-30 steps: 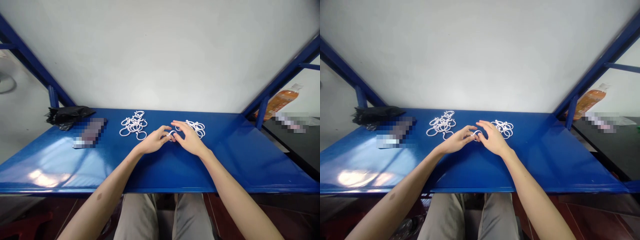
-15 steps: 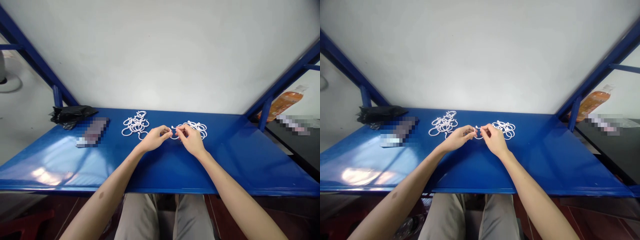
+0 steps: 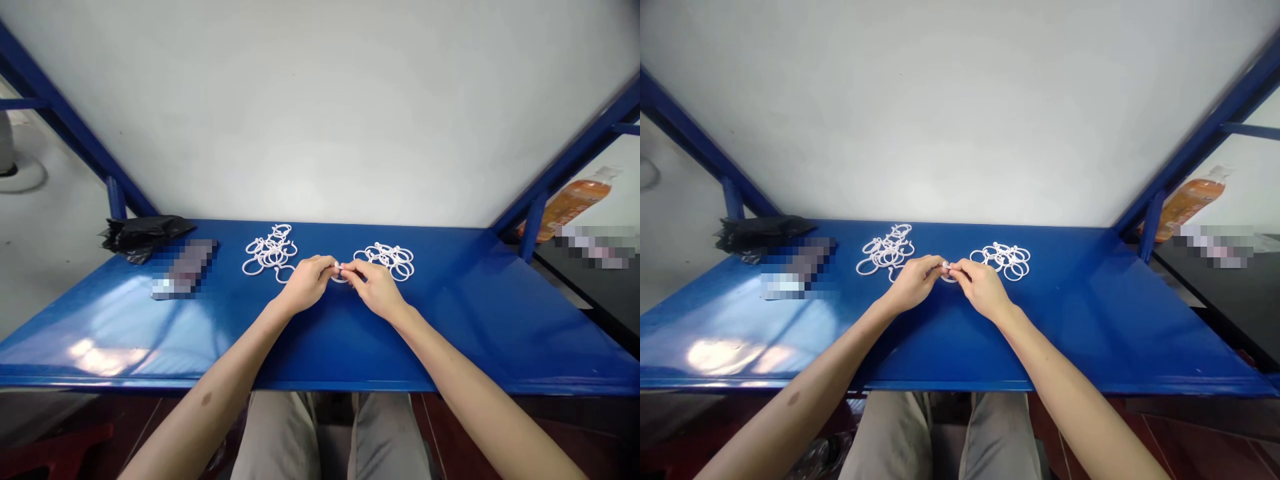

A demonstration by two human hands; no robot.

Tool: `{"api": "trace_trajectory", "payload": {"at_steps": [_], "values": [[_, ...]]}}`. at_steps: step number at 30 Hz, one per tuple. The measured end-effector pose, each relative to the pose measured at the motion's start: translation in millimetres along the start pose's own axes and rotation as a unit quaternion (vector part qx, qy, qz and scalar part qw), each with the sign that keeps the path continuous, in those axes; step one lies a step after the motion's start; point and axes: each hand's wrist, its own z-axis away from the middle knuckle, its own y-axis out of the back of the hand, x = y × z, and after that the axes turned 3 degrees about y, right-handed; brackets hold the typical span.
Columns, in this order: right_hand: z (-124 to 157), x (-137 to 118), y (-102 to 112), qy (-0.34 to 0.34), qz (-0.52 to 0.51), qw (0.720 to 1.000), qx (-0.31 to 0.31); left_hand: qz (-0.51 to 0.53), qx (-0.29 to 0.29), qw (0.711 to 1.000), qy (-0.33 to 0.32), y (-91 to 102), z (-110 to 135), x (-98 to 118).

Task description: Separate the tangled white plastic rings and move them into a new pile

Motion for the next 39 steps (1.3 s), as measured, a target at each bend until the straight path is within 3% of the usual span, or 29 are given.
{"api": "trace_trajectory", "payload": {"at_steps": [4, 7, 11, 14, 18, 26, 32, 39], "values": [[-6.0, 4.7, 4.3, 0.012, 0.068, 0.997, 0.039, -0.059, -0.001, 0.998, -0.007, -6.9, -4.6, 2.3], [-11.0, 16.4, 18.4, -0.004, 0.148, 0.984, 0.096, -0.164, 0.025, 0.986, 0.007, -8.7, -8.4, -5.3], [-13.9, 35.8, 44.3, -0.1, 0.243, 0.947, 0.183, -0.332, 0.087, 0.931, 0.125, 0.6, -6.0, -29.8], [-13.7, 45.5, 55.9, -0.16, 0.253, 0.932, 0.204, -0.382, 0.078, 0.908, 0.155, 7.3, -2.3, -40.5], [-13.7, 49.5, 55.2, -0.177, 0.233, 0.935, 0.202, -0.361, 0.063, 0.923, 0.114, 3.9, -3.5, -34.0], [-23.4, 50.3, 38.5, -0.159, 0.245, 0.942, 0.164, -0.22, -0.003, 0.976, 0.004, -9.3, -7.3, -10.9], [-21.8, 46.9, 37.2, -0.144, 0.285, 0.934, 0.162, -0.283, 0.075, 0.954, 0.065, -9.9, -7.1, -17.7], [-17.1, 28.9, 31.3, -0.057, 0.275, 0.949, 0.143, -0.284, 0.025, 0.955, 0.08, -10.8, -4.4, -22.0]]}}
